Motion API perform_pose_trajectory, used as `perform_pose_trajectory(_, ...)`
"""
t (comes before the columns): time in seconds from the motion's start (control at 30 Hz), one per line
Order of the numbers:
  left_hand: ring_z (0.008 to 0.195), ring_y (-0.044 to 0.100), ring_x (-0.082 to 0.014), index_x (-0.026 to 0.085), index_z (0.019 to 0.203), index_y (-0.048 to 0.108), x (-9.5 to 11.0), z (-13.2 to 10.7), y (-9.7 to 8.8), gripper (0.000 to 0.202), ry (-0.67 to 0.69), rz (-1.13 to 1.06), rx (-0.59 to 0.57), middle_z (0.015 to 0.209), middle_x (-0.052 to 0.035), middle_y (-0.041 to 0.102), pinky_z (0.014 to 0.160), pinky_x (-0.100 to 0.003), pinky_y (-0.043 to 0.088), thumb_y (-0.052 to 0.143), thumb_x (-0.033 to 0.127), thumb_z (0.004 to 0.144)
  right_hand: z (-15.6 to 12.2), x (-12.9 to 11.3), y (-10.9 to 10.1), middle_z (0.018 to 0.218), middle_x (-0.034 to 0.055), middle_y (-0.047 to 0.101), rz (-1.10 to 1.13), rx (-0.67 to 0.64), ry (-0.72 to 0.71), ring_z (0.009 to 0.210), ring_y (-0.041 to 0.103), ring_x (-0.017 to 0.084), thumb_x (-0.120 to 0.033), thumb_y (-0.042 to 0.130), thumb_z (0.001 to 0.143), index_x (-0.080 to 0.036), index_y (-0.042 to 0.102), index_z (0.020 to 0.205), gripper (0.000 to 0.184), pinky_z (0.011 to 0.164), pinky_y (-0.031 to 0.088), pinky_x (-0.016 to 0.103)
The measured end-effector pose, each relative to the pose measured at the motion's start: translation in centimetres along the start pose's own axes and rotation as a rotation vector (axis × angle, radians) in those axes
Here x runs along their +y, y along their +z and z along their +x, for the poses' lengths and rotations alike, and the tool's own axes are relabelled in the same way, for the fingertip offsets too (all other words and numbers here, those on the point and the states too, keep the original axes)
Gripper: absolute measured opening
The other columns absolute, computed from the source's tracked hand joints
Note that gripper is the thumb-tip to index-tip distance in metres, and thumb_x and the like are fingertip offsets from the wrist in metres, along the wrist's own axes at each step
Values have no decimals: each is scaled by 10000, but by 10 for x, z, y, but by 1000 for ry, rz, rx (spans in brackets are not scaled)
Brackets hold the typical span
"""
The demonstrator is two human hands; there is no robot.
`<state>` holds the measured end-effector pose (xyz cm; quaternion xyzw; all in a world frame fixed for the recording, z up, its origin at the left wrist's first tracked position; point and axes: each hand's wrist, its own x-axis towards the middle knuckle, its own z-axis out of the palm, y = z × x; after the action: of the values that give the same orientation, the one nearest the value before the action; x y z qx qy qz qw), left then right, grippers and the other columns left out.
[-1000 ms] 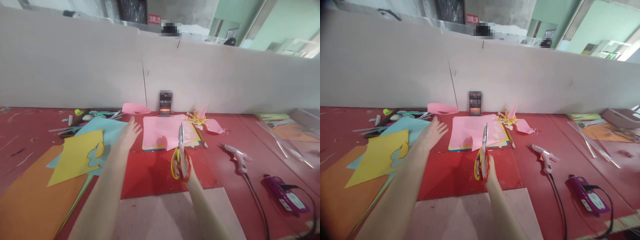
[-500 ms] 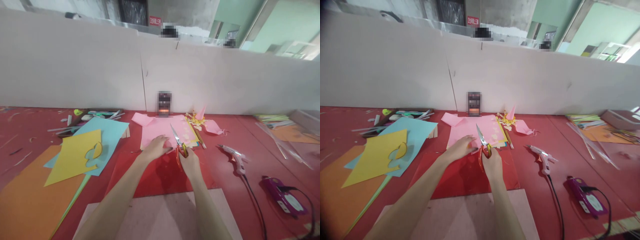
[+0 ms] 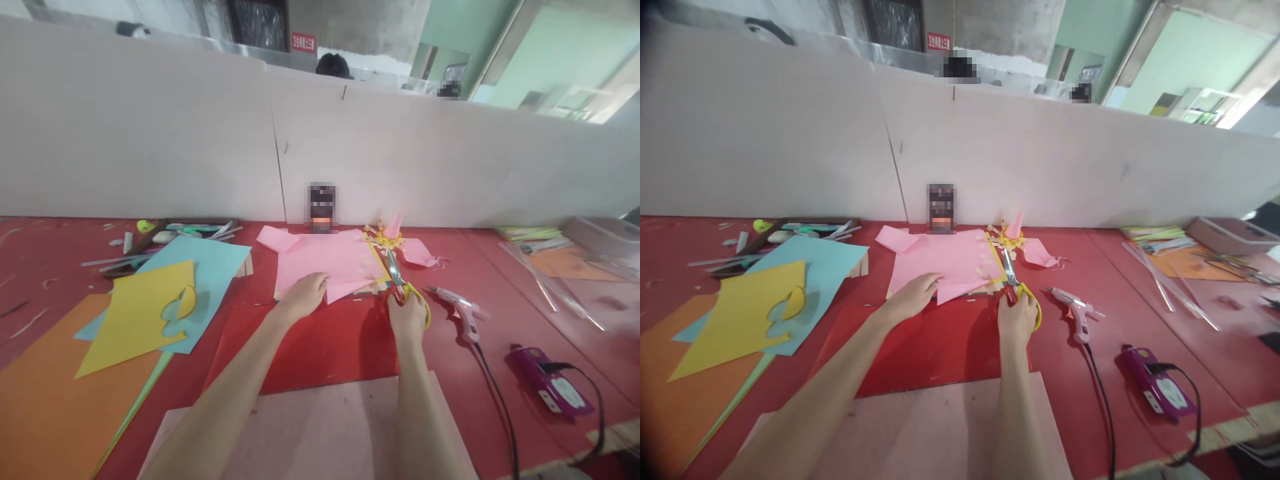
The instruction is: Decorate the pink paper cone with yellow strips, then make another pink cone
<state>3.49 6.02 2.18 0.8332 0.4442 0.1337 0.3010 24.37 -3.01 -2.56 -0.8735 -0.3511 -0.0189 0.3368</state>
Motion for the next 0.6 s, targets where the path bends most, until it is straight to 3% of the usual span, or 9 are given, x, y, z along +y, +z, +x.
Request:
perform_pose_trajectory(0.13, 1168, 426, -231, 165, 1242, 444, -3, 2, 3, 471, -29, 23, 39, 1272, -98, 474, 950, -340, 324, 362, 169, 779, 1, 4, 6, 916, 210, 603, 7, -43, -34, 904, 516, 296, -334, 464, 715, -49, 617, 927, 387, 811, 359, 359)
perform_pose_trajectory(0.2, 1137, 454, -222, 196, 1179, 516, -4, 3, 5, 443, -19, -31, 104, 1229, -76, 518, 945, -321, 324, 398, 147, 754, 1, 6, 9, 904, 187, 609, 18, -48, -45, 887, 521, 275, -335, 452, 729, -68, 626, 924, 373, 802, 367, 344)
perform_pose_trajectory(0.3, 1027, 528, -246, 216, 934, 650, -5, 5, 4, 272, -73, -149, 201, 1043, -74, 627, 886, -330, 356, 441, 225, 761, 1, 7, 10, 913, 177, 607, 29, -56, -55, 880, 524, 260, -341, 436, 746, -74, 630, 934, 380, 795, 371, 335)
perform_pose_trajectory(0.37, 938, 562, -259, 206, 818, 660, -8, 6, 3, 227, -119, -203, 247, 894, -82, 654, 814, -335, 390, 459, 293, 759, 0, 7, 10, 915, 182, 603, 28, -62, -61, 881, 525, 265, -335, 440, 744, -68, 629, 943, 383, 792, 370, 341)
perform_pose_trajectory(0.5, 710, 607, -211, 172, 726, 612, -15, 13, 2, 254, -171, -371, 276, 647, -49, 605, 662, -298, 449, 449, 364, 756, -2, 5, 10, 887, 176, 596, 35, -57, -60, 860, 527, 273, -327, 456, 730, -80, 631, 925, 361, 780, 373, 358)
perform_pose_trajectory(0.6, 590, 612, -173, 146, 768, 575, -17, 19, 3, 243, -175, -557, 245, 594, -23, 571, 605, -283, 483, 473, 364, 733, -4, 0, 5, 913, 152, 568, 73, -20, -37, 821, 535, 250, -309, 468, 720, -109, 626, 951, 344, 764, 388, 349)
